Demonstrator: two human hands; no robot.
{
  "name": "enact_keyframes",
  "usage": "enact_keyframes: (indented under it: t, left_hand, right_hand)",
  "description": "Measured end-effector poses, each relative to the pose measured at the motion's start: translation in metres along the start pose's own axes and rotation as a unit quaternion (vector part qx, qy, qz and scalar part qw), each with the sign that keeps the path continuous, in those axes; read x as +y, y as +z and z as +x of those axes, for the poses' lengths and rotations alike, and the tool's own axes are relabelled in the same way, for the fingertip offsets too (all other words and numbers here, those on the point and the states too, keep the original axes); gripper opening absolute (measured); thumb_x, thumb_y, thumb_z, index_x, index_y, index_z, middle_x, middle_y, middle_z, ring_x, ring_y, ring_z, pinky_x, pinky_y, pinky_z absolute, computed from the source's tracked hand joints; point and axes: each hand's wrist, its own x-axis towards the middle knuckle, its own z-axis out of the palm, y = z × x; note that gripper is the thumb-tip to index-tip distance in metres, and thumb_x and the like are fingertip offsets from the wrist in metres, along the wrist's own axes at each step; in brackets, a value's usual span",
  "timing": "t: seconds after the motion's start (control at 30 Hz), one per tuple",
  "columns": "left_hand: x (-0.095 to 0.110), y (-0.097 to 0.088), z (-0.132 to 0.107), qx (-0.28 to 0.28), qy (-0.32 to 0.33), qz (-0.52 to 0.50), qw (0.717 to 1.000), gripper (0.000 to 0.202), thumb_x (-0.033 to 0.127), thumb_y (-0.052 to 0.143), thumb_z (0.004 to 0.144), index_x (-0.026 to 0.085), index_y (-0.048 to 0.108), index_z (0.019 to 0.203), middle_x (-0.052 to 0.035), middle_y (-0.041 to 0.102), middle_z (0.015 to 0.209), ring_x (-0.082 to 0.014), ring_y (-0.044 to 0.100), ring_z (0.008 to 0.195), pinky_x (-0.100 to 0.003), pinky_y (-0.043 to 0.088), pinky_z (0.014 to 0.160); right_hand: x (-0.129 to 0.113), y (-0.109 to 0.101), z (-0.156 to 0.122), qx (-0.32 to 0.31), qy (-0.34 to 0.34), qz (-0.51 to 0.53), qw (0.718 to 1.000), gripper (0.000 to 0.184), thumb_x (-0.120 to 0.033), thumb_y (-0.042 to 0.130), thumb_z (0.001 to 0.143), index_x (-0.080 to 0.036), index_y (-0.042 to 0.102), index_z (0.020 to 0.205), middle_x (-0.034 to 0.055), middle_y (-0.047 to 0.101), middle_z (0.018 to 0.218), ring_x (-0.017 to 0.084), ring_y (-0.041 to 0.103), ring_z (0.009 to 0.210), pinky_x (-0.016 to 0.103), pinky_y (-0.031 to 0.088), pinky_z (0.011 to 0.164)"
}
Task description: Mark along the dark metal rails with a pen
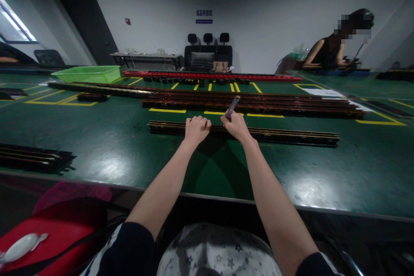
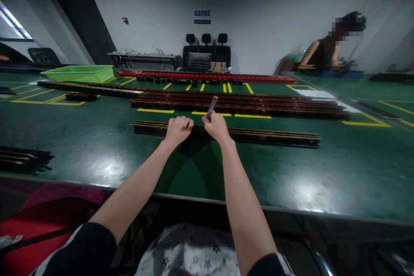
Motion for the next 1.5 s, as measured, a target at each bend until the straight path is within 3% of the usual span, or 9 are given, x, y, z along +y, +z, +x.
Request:
enact_keyframes:
  t: [0.23, 0.87, 1.5]
  left_hand:
    - [0.001, 0.005, 0.001, -0.045, 0.009, 0.015, 0.999, 0.049, 0.039, 0.024, 0.097, 0.018, 0.067, 0.093, -0.0103, 0.065, 0.103, -0.0239, 0.057, 0.097, -0.041, 0.035, 0.086]
    - [0.000, 0.005, 0.004, -0.041, -0.018, 0.027, 0.999, 0.052, 0.040, 0.023, 0.096, 0.016, 0.068, 0.088, -0.0120, 0.066, 0.099, -0.0244, 0.057, 0.093, -0.041, 0.036, 0.085]
    - [-0.018, 0.003, 0.009, -0.022, -0.075, 0.013, 0.997, 0.045, 0.036, 0.030, 0.092, 0.014, 0.068, 0.079, -0.0122, 0.068, 0.094, -0.0237, 0.059, 0.088, -0.043, 0.037, 0.088]
  right_hand:
    - [0.001, 0.000, 0.002, -0.005, 0.009, -0.012, 1.000, 0.012, -0.020, 0.051, 0.083, -0.017, 0.051, 0.072, 0.0062, 0.062, 0.068, 0.020, 0.061, 0.069, 0.028, 0.042, 0.068]
    - [0.001, 0.001, 0.002, -0.012, 0.017, 0.018, 1.000, 0.013, -0.019, 0.051, 0.085, -0.017, 0.050, 0.072, 0.0056, 0.062, 0.067, 0.018, 0.060, 0.065, 0.028, 0.043, 0.066]
    - [-0.004, -0.003, -0.001, -0.036, 0.033, 0.075, 0.996, 0.008, -0.016, 0.051, 0.085, -0.013, 0.056, 0.080, 0.0044, 0.062, 0.070, 0.016, 0.060, 0.065, 0.029, 0.046, 0.068]
